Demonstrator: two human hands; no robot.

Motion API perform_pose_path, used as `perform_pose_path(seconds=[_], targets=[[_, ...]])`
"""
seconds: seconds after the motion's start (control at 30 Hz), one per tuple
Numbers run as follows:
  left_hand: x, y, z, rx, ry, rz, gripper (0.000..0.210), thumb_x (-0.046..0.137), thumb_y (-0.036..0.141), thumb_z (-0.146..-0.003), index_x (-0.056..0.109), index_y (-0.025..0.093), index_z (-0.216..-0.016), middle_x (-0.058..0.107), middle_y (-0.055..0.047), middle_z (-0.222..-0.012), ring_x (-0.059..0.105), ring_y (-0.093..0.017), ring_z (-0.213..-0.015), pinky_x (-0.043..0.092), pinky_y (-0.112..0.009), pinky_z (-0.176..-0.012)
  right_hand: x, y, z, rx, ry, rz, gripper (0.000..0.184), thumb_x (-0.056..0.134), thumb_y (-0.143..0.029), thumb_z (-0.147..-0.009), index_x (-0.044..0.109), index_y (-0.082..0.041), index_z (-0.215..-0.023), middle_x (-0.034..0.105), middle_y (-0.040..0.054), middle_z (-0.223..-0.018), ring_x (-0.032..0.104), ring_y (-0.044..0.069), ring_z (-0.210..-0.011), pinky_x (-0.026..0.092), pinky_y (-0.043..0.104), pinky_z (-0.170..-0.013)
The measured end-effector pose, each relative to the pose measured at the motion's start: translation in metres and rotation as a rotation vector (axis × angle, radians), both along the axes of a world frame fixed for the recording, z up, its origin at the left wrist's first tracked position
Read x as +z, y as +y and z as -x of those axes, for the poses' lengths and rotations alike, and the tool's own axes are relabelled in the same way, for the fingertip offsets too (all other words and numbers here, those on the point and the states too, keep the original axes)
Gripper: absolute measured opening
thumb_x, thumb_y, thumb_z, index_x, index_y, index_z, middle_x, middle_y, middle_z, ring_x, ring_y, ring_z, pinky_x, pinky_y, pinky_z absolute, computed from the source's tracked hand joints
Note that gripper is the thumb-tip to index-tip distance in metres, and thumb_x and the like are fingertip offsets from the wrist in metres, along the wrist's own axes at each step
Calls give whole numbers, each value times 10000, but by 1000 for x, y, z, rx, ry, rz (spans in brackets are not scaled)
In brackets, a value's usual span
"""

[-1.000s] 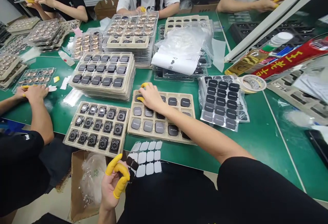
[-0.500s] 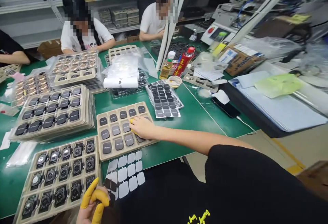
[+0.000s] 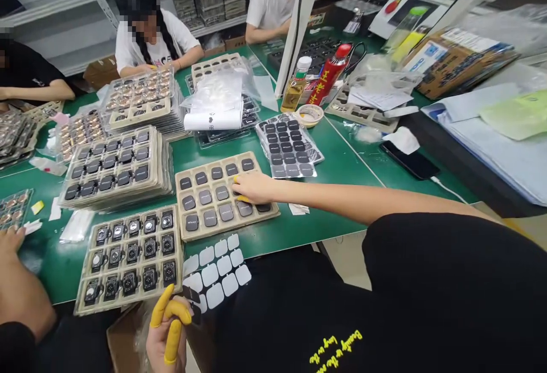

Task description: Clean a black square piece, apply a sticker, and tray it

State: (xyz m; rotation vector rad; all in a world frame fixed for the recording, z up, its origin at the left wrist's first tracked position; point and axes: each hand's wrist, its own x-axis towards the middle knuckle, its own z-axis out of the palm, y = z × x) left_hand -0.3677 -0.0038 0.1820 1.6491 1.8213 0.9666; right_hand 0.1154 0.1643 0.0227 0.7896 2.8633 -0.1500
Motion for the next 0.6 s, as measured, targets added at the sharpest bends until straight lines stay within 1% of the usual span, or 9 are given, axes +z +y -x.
perform_pose_path(seconds=[0.07,0.13,0.2,0.27,0.33,0.4,0.43,0.5,0.6], targets=[[17,31,52,-5,106,-46,694,786,497,-625,703,657,-1295,748,129,-781,839,-468,-1019,572,-722,-751,-4,-3,3,25,-5,-12,220,592,-294,-1117,734,-151,-1206,742,173,-1154,679,292,-1039,426,362,-808],[25,49,88,-52,143,-81,727,828,449,-590,719,565,-1300,735,102,-773,834,-462,-1054,597,-710,-782,-8,-8,6,39,-7,-33,210,558,-216,-1110,738,-142,-1187,747,180,-1134,669,290,-1048,403,362,-795],[26,57,105,-101,143,-99,669,831,453,-612,734,482,-1273,719,86,-758,833,-443,-1058,617,-685,-795,-11,-12,8,48,-5,-55,249,502,-131,-1100,736,-130,-1184,751,190,-1121,661,284,-1049,380,363,-778],[26,59,105,-122,111,-114,620,849,460,-630,748,418,-1241,706,78,-736,832,-414,-1033,637,-649,-805,-12,-12,8,69,-3,-69,276,479,-85,-1085,731,-131,-1185,756,186,-1107,653,276,-1040,358,360,-754],[25,55,87,-129,38,-114,638,912,438,-599,764,369,-1216,699,72,-715,831,-372,-982,658,-587,-815,-13,-9,7,106,-3,-71,249,498,-100,-1082,726,-143,-1172,761,170,-1087,645,267,-1010,338,355,-725],[21,43,53,-130,-96,-98,668,974,419,-569,783,333,-1204,698,61,-709,828,-330,-932,664,-508,-811,-12,-4,5,153,-3,-70,206,525,-127,-1078,719,-154,-1140,760,153,-1059,632,258,-959,320,355,-700],[16,32,32,-115,-195,-90,644,979,445,-603,793,313,-1206,706,47,-724,832,-320,-932,662,-476,-805,-11,-1,4,177,-1,-70,189,533,-131,-1073,714,-157,-1121,758,145,-1043,624,254,-933,313,357,-692],[0,2,-14,-6,-411,-113,627,992,468,-664,807,283,-1234,726,10,-774,837,-347,-999,658,-470,-805,-9,4,2,223,7,-76,161,546,-130,-1062,701,-164,-1083,750,133,-1008,607,249,-892,304,362,-682],[-33,-53,-77,21,-459,-98,637,1040,455,-681,807,276,-1245,770,-1,-865,819,-349,-1039,673,-475,-795,-4,9,1,285,41,-97,143,546,-129,-1061,678,-180,-1037,734,122,-965,594,252,-877,310,366,-677]])
